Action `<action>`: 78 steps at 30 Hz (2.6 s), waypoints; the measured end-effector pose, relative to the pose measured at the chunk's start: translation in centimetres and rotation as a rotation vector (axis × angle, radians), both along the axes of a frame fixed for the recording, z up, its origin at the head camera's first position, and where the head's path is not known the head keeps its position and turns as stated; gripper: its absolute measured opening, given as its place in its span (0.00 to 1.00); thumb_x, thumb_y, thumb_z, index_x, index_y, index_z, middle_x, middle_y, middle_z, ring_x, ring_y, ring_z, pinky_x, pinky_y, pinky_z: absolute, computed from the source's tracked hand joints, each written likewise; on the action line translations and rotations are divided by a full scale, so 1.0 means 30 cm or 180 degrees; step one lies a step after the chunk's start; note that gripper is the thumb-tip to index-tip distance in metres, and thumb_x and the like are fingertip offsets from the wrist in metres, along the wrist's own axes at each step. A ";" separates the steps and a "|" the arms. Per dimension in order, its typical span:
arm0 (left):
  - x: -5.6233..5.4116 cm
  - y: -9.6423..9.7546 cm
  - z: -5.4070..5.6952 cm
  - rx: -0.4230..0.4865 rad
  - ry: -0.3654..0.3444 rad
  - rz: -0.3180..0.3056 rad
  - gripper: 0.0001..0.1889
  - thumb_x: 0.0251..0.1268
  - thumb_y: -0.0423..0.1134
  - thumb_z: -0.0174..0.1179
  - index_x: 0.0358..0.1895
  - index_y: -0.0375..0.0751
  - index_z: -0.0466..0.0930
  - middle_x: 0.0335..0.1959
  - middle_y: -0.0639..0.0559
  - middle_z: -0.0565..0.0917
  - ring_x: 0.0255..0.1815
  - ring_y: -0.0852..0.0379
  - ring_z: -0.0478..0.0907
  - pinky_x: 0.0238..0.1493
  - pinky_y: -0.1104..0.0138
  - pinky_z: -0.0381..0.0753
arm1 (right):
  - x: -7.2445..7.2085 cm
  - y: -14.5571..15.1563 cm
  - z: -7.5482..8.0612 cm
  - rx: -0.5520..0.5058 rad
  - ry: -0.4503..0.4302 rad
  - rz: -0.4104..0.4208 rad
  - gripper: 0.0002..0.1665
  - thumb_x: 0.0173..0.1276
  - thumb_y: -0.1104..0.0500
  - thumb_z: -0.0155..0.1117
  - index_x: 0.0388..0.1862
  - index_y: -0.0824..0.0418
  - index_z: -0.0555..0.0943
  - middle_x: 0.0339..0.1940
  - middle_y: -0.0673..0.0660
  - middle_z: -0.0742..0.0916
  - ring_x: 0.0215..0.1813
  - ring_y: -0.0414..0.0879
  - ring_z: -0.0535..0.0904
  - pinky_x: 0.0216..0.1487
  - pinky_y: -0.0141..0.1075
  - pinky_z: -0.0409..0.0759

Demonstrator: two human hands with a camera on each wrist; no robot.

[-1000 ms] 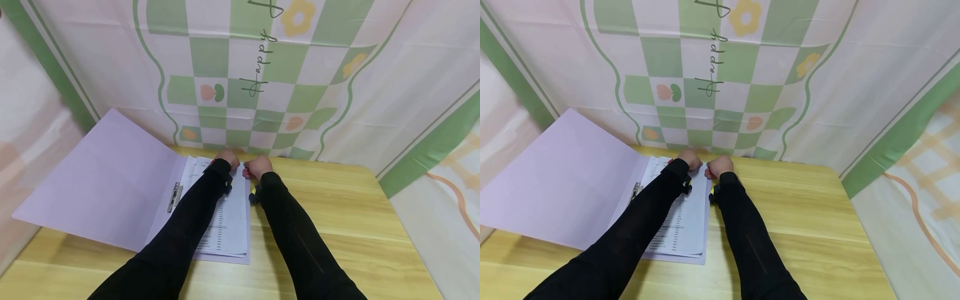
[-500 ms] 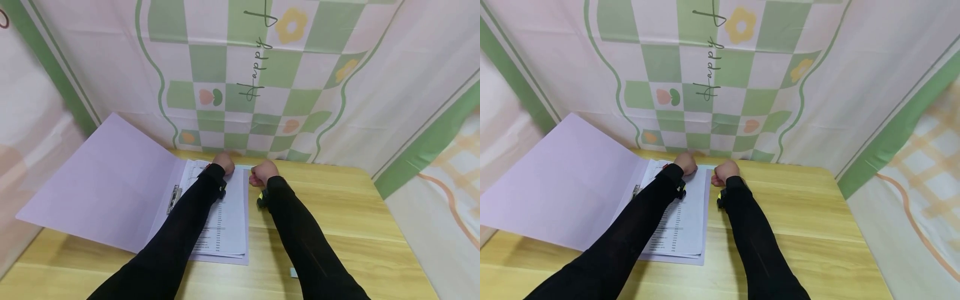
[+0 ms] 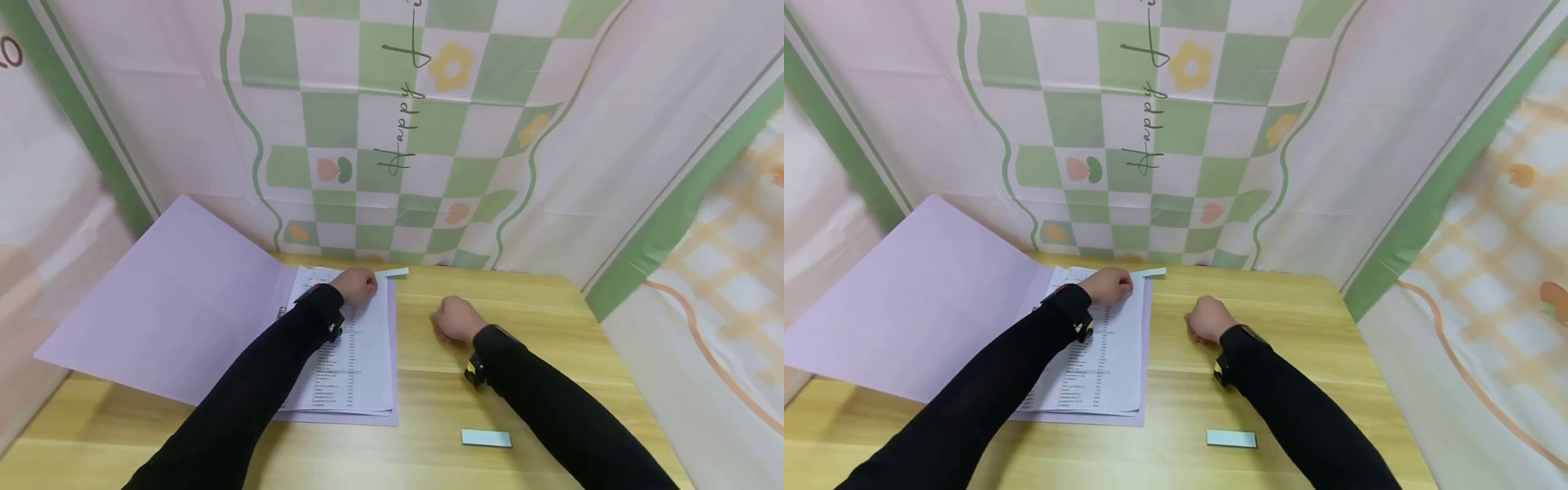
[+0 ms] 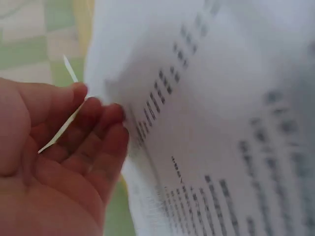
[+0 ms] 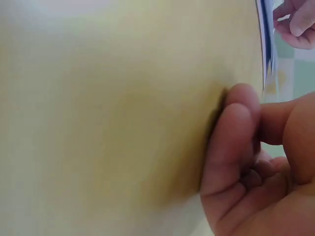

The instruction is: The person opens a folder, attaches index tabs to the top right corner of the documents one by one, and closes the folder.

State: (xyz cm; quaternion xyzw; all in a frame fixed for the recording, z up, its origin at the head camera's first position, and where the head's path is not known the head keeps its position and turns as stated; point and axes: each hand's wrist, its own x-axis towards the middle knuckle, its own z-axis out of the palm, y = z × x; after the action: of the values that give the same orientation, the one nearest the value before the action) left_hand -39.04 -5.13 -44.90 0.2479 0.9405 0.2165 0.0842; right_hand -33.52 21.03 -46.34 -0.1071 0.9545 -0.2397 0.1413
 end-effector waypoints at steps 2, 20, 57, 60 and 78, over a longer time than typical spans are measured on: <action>0.015 -0.004 -0.008 -0.0101 0.0021 -0.0132 0.10 0.75 0.34 0.52 0.45 0.38 0.85 0.44 0.47 0.84 0.49 0.50 0.78 0.57 0.60 0.74 | 0.036 0.021 0.004 -0.0105 -0.0076 0.0008 0.26 0.78 0.58 0.53 0.15 0.61 0.76 0.11 0.51 0.78 0.15 0.44 0.72 0.30 0.37 0.73; 0.390 0.020 0.022 -0.1033 0.0253 -0.1047 0.13 0.70 0.47 0.59 0.48 0.45 0.85 0.44 0.53 0.80 0.41 0.56 0.77 0.50 0.56 0.77 | 0.385 0.194 0.006 0.0295 0.0250 0.0165 0.10 0.70 0.57 0.66 0.29 0.53 0.75 0.22 0.47 0.75 0.24 0.41 0.69 0.28 0.37 0.68; 0.609 -0.144 -0.051 -0.0600 0.1887 -0.1190 0.05 0.63 0.39 0.66 0.29 0.46 0.83 0.24 0.59 0.71 0.24 0.61 0.64 0.28 0.70 0.69 | 0.445 -0.243 0.075 -0.0898 0.0168 0.0318 0.09 0.72 0.63 0.60 0.29 0.57 0.79 0.18 0.49 0.81 0.19 0.42 0.75 0.20 0.36 0.72; 0.609 -0.118 -0.062 -0.0716 0.1808 -0.1011 0.08 0.63 0.42 0.65 0.27 0.46 0.81 0.25 0.58 0.71 0.24 0.59 0.65 0.26 0.68 0.70 | 0.426 -0.271 0.056 -0.0883 0.0132 0.0268 0.11 0.71 0.63 0.59 0.26 0.57 0.78 0.16 0.49 0.80 0.18 0.43 0.74 0.19 0.36 0.72; 0.615 -0.094 -0.074 -0.1006 0.1341 -0.0980 0.06 0.67 0.42 0.62 0.32 0.46 0.84 0.23 0.58 0.72 0.24 0.60 0.66 0.26 0.67 0.71 | 0.410 -0.274 0.020 -0.0818 -0.0045 0.0099 0.11 0.71 0.63 0.59 0.26 0.58 0.79 0.18 0.51 0.80 0.20 0.45 0.75 0.22 0.39 0.74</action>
State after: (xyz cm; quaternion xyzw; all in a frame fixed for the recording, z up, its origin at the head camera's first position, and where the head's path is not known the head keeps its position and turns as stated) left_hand -20.60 -7.96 -47.12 0.4109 0.9107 -0.0040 -0.0433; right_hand -21.22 12.80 -45.73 -0.1373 0.9131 -0.3586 0.1369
